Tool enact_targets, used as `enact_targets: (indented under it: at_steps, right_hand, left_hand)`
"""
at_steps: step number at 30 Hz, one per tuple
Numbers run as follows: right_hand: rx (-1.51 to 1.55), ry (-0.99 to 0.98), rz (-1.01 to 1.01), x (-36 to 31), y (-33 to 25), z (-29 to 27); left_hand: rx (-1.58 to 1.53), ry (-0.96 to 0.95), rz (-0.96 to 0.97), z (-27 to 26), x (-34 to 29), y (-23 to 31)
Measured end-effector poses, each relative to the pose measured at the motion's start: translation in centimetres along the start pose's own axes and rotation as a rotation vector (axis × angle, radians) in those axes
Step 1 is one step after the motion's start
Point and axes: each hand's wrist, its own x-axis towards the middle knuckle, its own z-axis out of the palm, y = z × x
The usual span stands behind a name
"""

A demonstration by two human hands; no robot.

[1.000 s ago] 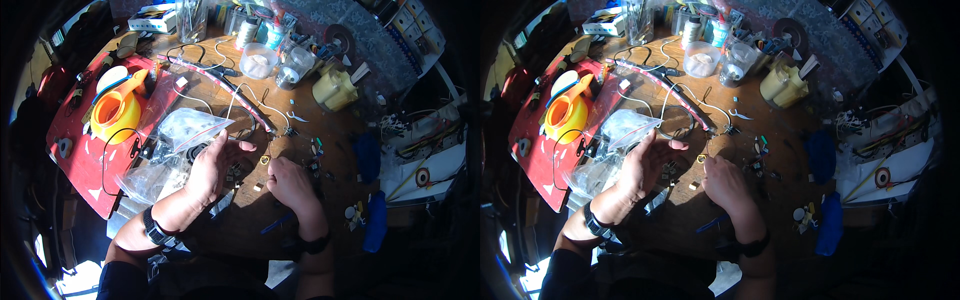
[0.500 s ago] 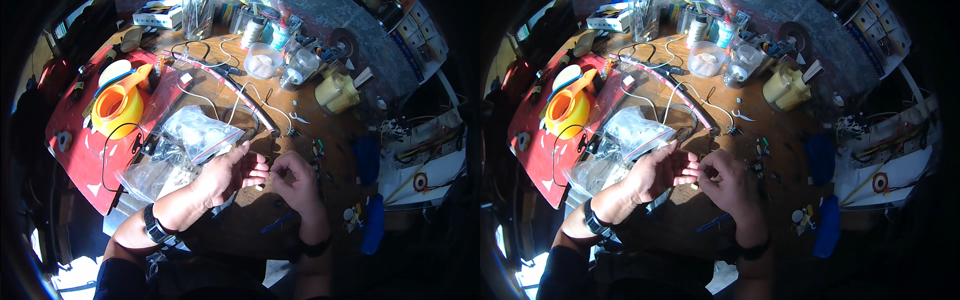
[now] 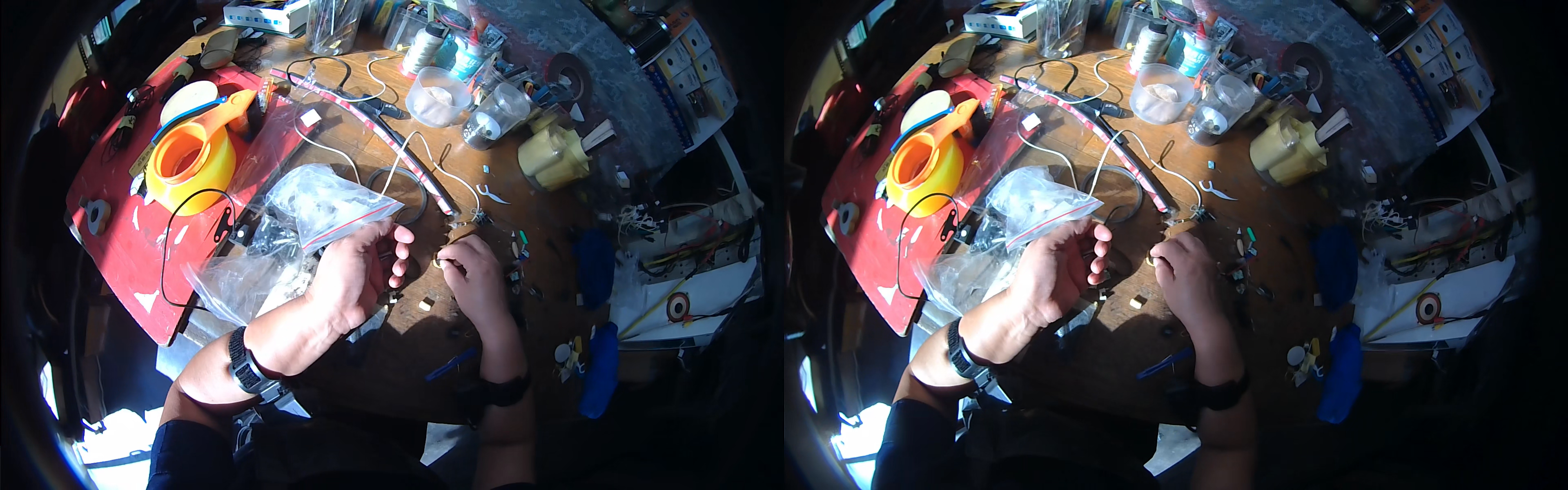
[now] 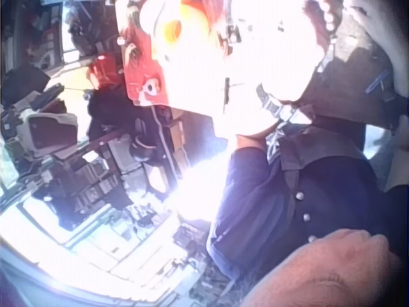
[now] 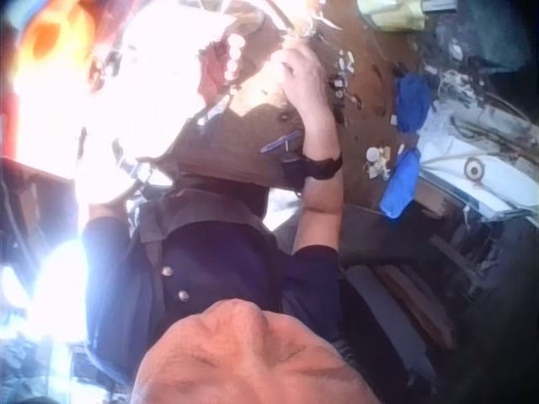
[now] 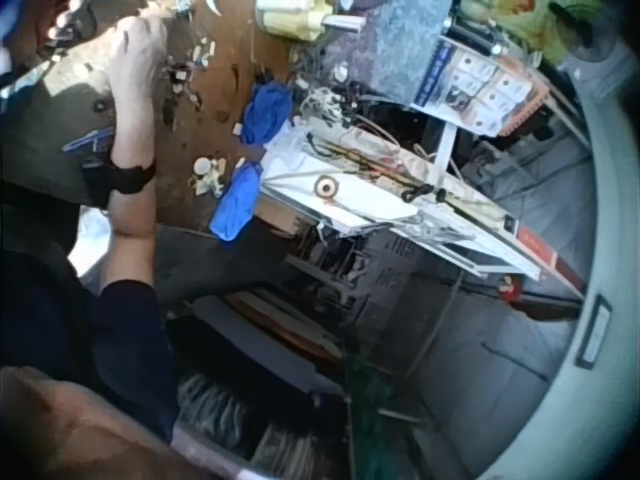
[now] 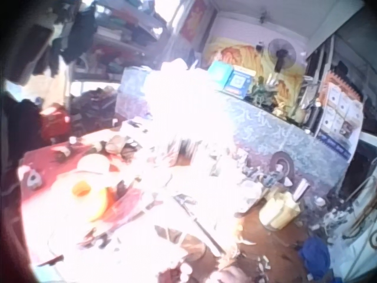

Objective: The person handles small electronic components and wires on a cluttered workbench, picking up and manipulating parts with both hands. They appear to be assembling or repairing a small device, occasionally reaching for tools and components scattered across the table.

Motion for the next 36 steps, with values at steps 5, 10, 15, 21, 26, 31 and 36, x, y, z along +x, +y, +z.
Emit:
enact_targets:
  at_steps: [5, 10, 15, 21, 26, 31, 36]
  right_hand:
    - [-0.058, -0.036, -0.005, -0.1, -0.2, -0.2]
    - [0.03, -0.071, 0.152, -0.5, -0.6, -1.0]
    - [0.118, -0.049, 0.177, -0.8, -0.9, -1.3]
    - [0.145, 0.169, 0.028, -0.2, -2.5, -2.0]
    - [0.359, 0.068, -0.087, -0.7, -5.2, -1.7]
    - [0.272, 0.056, -0.084, -0.3, -4.6, -0.8]
    - [0.049, -0.264, -0.203, -1.1, -5.0, 1.5]
  left_hand:
    - [0.025, 0.003, -0.005, 0.2, -0.1, -0.1]
    - [0.026, -0.024, -0.019, 0.2, 0.0, -0.2]
    - [0.019, -0.069, -0.03, -0.1, 0.1, -0.3]
    - [0.019, -0.065, 0.007, -0.2, 0.4, -0.5]
    - [0.022, -0.125, -0.208, 0.0, 0.3, -0.8]
    - [-0.015, 0.02, -0.115, -0.1, 0.2, 0.0]
    - [0.023, 0.049, -0.01, 0.1, 0.0, 0.0]
